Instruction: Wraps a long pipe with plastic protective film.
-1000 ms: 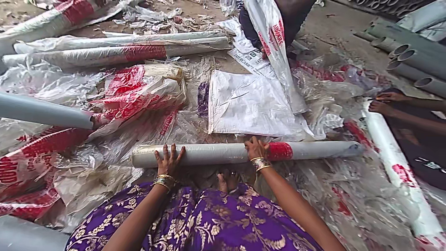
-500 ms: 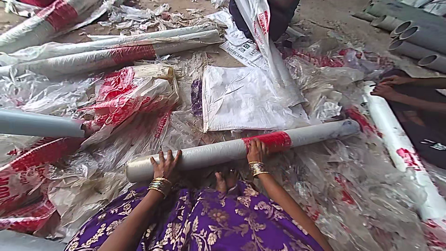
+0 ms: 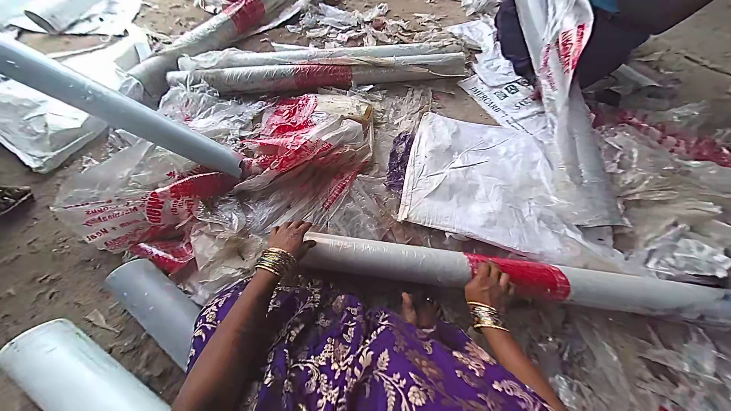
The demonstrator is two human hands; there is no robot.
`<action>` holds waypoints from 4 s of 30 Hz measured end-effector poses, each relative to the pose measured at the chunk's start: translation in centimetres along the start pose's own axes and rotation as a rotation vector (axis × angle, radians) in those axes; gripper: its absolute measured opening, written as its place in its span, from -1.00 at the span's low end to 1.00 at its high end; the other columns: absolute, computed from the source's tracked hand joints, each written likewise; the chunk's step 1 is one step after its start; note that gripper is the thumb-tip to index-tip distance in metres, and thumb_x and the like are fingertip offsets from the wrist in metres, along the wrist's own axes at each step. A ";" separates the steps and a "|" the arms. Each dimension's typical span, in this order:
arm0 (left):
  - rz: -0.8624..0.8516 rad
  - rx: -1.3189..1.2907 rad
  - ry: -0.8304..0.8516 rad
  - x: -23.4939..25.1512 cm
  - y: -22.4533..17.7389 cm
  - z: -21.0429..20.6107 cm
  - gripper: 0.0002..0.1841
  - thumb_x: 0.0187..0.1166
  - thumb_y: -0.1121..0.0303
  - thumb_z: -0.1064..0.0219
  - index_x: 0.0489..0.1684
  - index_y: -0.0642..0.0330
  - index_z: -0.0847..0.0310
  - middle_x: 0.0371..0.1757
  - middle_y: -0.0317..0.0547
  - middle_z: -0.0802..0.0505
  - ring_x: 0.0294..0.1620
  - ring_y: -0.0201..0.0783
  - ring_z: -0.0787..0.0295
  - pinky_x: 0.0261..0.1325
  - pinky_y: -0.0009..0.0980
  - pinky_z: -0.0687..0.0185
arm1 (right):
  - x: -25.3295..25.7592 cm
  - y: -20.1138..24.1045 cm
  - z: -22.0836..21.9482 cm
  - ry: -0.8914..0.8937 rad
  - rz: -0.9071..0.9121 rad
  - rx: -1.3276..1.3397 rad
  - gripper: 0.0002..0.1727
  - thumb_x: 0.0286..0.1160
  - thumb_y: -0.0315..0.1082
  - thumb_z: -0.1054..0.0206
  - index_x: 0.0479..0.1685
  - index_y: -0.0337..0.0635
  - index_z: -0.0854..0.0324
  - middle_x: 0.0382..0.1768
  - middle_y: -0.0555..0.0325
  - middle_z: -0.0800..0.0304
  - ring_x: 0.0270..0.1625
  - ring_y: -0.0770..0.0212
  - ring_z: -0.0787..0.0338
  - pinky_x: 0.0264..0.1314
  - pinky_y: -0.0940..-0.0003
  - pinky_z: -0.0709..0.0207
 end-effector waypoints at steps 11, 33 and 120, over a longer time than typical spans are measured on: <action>0.234 -0.087 -0.152 -0.6 4.8 0.1 -0.66 0.66 0.37 -0.32 0.35 0.12 -0.77 0.57 0.10 -0.66 0.63 0.21 -0.50 0.64 0.15 -0.35 | 0.5 8.3 0.1 -0.014 0.240 0.068 -0.62 0.72 -0.50 -0.06 0.30 -0.59 -0.61 0.34 -0.56 -0.67 0.47 -0.53 -0.63 0.65 -0.54 -0.08; 0.309 -0.169 -0.156 -3.0 7.7 -1.0 -0.51 0.57 0.35 -0.46 0.48 0.25 -0.57 0.52 0.33 -0.63 0.60 0.31 -0.51 0.58 0.25 -0.39 | -0.5 7.4 -0.5 -0.029 0.261 0.076 -0.63 0.69 -0.43 -0.11 0.22 -0.56 -0.65 0.30 -0.61 -0.65 0.41 -0.59 -0.63 0.45 -0.49 -0.33; 0.328 -0.118 -0.275 -4.9 8.4 0.4 -0.66 0.75 0.30 -0.20 0.35 0.16 -0.73 0.32 0.15 -0.83 0.52 0.16 -0.64 0.62 0.16 -0.31 | -1.2 7.1 -0.4 -0.093 0.271 0.060 -0.63 0.66 -0.44 -0.07 0.17 -0.55 -0.67 0.27 -0.64 -0.65 0.39 -0.63 -0.62 0.43 -0.49 -0.35</action>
Point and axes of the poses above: each hand's wrist, its own x-axis towards the middle knuckle, its own z-axis out of the back of the hand, y = z × x, the point moved 10 cm from there along x, towards the middle knuckle
